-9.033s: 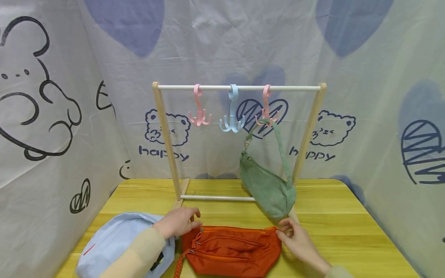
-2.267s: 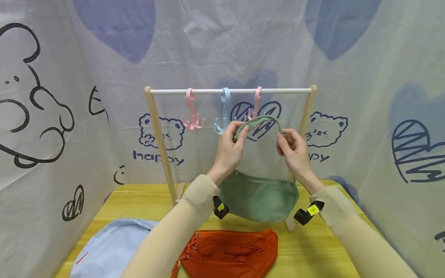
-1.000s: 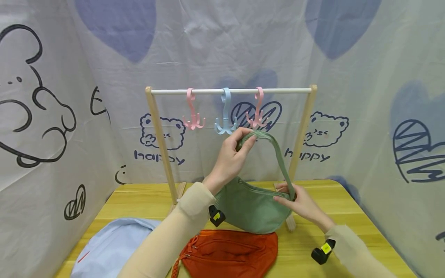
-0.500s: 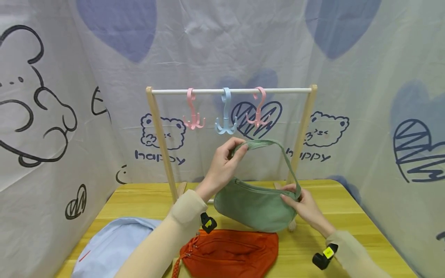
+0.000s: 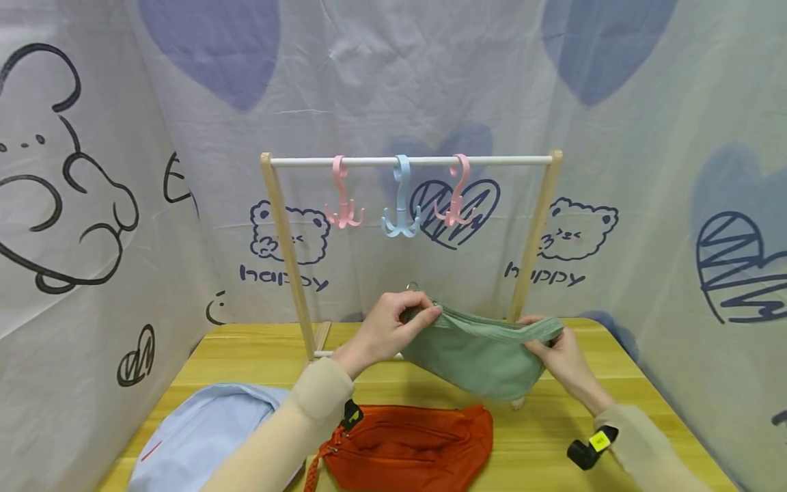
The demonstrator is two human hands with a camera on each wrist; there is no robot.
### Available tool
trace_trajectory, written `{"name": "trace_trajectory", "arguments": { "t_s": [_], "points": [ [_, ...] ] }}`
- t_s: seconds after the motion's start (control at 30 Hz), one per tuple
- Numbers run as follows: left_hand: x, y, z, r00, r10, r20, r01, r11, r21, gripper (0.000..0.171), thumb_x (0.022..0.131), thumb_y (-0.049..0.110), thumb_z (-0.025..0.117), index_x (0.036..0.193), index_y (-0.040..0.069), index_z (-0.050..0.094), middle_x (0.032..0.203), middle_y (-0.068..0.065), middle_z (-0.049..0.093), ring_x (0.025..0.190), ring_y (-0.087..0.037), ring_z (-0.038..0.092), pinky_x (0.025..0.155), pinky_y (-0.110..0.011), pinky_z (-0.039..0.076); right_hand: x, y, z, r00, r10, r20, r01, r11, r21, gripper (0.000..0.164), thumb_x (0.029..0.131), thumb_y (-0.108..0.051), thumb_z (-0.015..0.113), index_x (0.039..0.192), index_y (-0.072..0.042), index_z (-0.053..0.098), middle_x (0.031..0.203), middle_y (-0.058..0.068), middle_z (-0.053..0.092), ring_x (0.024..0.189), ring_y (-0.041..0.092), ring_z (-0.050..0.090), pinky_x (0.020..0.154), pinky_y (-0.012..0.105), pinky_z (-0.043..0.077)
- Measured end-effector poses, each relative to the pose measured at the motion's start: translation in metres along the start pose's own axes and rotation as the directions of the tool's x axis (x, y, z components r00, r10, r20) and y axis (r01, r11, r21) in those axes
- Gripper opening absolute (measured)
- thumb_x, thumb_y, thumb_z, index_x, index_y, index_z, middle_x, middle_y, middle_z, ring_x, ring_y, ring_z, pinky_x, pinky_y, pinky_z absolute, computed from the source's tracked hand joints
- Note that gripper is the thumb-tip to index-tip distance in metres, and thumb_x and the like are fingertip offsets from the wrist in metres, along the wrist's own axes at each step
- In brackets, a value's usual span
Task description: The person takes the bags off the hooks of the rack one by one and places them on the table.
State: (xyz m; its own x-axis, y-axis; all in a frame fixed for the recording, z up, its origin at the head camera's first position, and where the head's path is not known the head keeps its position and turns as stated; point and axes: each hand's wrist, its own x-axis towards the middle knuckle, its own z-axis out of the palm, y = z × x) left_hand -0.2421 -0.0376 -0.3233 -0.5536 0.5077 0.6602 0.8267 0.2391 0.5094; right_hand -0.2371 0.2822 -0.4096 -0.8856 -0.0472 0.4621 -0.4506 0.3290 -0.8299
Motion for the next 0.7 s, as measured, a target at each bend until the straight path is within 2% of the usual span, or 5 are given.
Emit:
{"name": "trace_trajectory", "arguments": {
  "t_s": [0.1, 0.23, 0.43, 0.57, 0.7],
  "points": [
    [-0.006, -0.005, 0.002, 0.997, 0.058, 0.046, -0.063, 0.989, 0.130, 0.015, 0.098, 0.019, 0.066, 0.084, 0.015, 0.072, 0.075, 0.004, 0.063, 0.070, -0.005, 0.048, 0.070, -0.023, 0.041, 0.002, -0.003, -0.004, 1.000, -0.010, -0.011, 0.010, 1.000, -0.020, 0.024, 0.095, -0.002, 0.066, 0.115, 0.010, 0.063, 0.100, -0.030, 0.064, 0.092, -0.008, 0.061, 0.079, 0.011, 0.049],
    [-0.012, -0.010, 0.004, 0.983, 0.133, 0.128, -0.165, 0.942, 0.292, 0.012, 0.096, 0.026, 0.069, 0.086, 0.019, 0.072, 0.079, 0.008, 0.067, 0.075, -0.008, 0.053, 0.076, -0.026, 0.045, 0.003, -0.005, -0.008, 1.000, 0.002, -0.014, -0.003, 1.000, -0.031, 0.025, 0.096, -0.008, 0.066, 0.115, 0.009, 0.063, 0.098, -0.029, 0.065, 0.088, -0.006, 0.062, 0.075, 0.013, 0.050],
    [-0.020, -0.018, 0.008, 0.968, 0.144, 0.207, -0.220, 0.884, 0.413, 0.014, 0.095, 0.033, 0.070, 0.086, 0.022, 0.071, 0.083, 0.011, 0.068, 0.081, -0.010, 0.057, 0.078, -0.027, 0.046, 0.003, -0.009, -0.013, 1.000, -0.012, -0.003, 0.012, 1.000, -0.019, 0.024, 0.096, -0.007, 0.067, 0.115, 0.008, 0.064, 0.099, -0.027, 0.066, 0.087, -0.004, 0.064, 0.074, 0.015, 0.052],
    [-0.023, -0.023, 0.009, 0.976, 0.129, 0.173, -0.188, 0.902, 0.388, 0.012, 0.094, 0.028, 0.072, 0.086, 0.019, 0.069, 0.083, 0.008, 0.067, 0.081, -0.014, 0.059, 0.079, -0.027, 0.049, 0.004, -0.011, -0.016, 0.999, -0.040, 0.006, 0.040, 0.999, -0.015, 0.023, 0.095, -0.003, 0.067, 0.114, 0.009, 0.065, 0.100, -0.025, 0.066, 0.090, -0.003, 0.064, 0.076, 0.015, 0.053],
    [-0.027, -0.030, 0.011, 0.994, 0.093, 0.053, -0.105, 0.940, 0.325, 0.014, 0.091, 0.020, 0.075, 0.086, 0.015, 0.063, 0.083, 0.003, 0.064, 0.081, -0.015, 0.060, 0.077, -0.026, 0.052, 0.004, -0.012, -0.019, 0.999, -0.048, 0.013, 0.048, 0.999, -0.014, 0.023, 0.094, -0.002, 0.067, 0.114, 0.009, 0.065, 0.100, -0.024, 0.067, 0.090, -0.002, 0.064, 0.076, 0.016, 0.054]
  ]
}}
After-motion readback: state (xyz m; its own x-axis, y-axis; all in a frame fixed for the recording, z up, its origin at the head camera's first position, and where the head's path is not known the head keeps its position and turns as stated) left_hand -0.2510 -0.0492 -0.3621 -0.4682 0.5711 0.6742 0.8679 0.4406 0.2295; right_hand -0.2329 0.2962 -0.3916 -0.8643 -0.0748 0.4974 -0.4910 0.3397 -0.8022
